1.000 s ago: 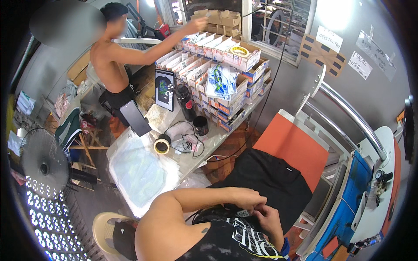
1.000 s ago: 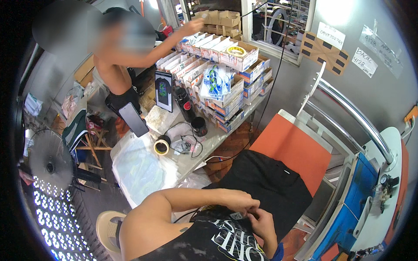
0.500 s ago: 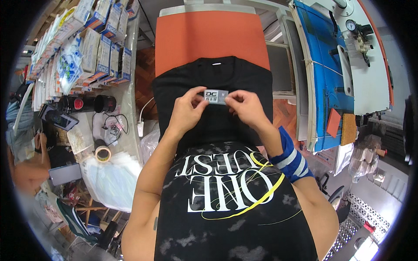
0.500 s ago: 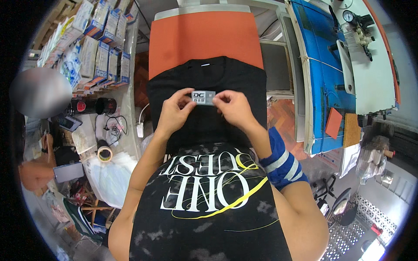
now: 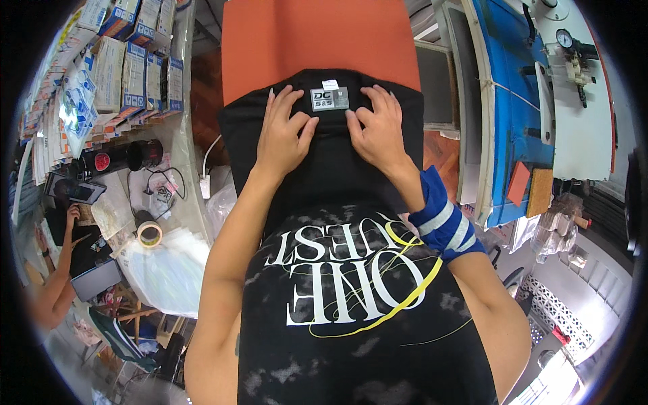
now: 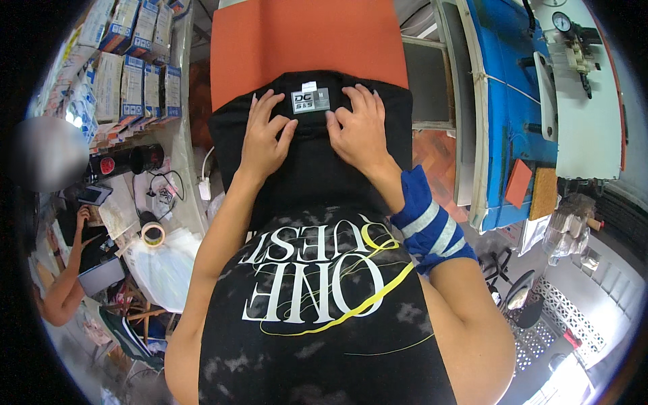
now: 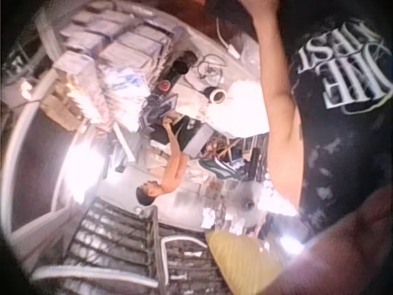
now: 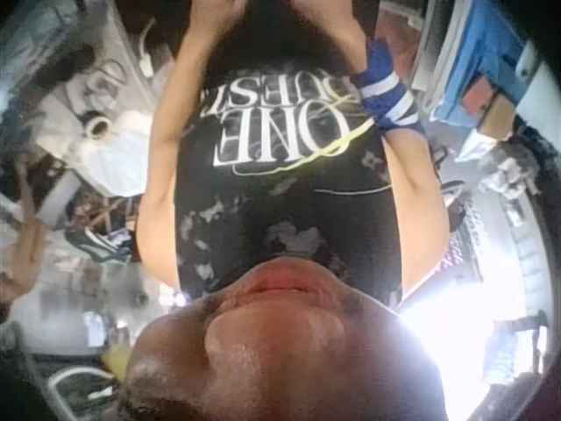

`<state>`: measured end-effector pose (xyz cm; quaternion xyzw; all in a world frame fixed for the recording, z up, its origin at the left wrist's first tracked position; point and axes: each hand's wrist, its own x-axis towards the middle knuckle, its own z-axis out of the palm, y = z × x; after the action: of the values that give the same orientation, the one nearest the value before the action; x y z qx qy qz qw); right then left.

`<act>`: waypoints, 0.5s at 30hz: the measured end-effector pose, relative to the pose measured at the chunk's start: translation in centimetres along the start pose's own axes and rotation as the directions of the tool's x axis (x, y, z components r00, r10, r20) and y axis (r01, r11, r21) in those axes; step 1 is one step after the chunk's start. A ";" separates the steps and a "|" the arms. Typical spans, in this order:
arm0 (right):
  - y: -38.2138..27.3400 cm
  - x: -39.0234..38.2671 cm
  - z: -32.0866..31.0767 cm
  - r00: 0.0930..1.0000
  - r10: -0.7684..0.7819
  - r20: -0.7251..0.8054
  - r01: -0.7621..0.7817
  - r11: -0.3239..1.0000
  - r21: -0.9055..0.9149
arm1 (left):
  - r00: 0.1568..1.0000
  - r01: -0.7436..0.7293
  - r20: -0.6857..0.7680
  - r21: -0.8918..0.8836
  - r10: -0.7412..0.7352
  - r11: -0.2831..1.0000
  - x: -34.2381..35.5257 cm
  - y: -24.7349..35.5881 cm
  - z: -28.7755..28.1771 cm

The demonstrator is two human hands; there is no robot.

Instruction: The person places a black t-shirt on a heat press, aligns a car graphic transfer on the chest, and operates the press to apply the design. They then remove the finished shirt and prepare the next one.

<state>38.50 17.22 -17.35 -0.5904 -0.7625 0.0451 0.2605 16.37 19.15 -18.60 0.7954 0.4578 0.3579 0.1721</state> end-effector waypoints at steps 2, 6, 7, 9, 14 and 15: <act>0.9 -0.3 0.7 0.998 -0.059 -0.021 0.058 0.998 -0.038 | 1.000 -0.008 0.011 0.025 0.008 1.000 -0.1 -0.5 0.2; 0.6 -0.8 1.4 0.992 -0.039 -0.117 0.040 0.999 0.004 | 1.000 0.019 -0.019 0.009 -0.019 1.000 -0.2 -0.2 0.3; 0.4 -0.9 1.3 0.989 -0.057 -0.133 0.060 0.998 0.017 | 1.000 -0.024 0.000 0.048 0.024 0.999 -0.3 -0.2 0.2; 0.4 -1.0 1.1 0.987 -0.111 -0.119 0.115 0.993 0.022 | 0.993 -0.113 0.043 0.124 0.108 0.986 -0.3 -0.1 0.0; 0.5 -0.8 0.9 0.983 -0.175 -0.062 0.175 0.985 -0.002 | 0.989 -0.140 0.070 0.193 0.128 0.971 -0.4 -0.3 0.6; 0.4 -0.8 0.9 0.984 -0.167 -0.060 0.167 0.986 -0.005 | 0.989 -0.139 0.071 0.198 0.127 0.970 -0.4 -0.3 0.6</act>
<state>38.61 16.80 -18.61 -0.5253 -0.8012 0.0054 0.2865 16.50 19.01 -19.33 0.8479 0.4321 0.2969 0.0791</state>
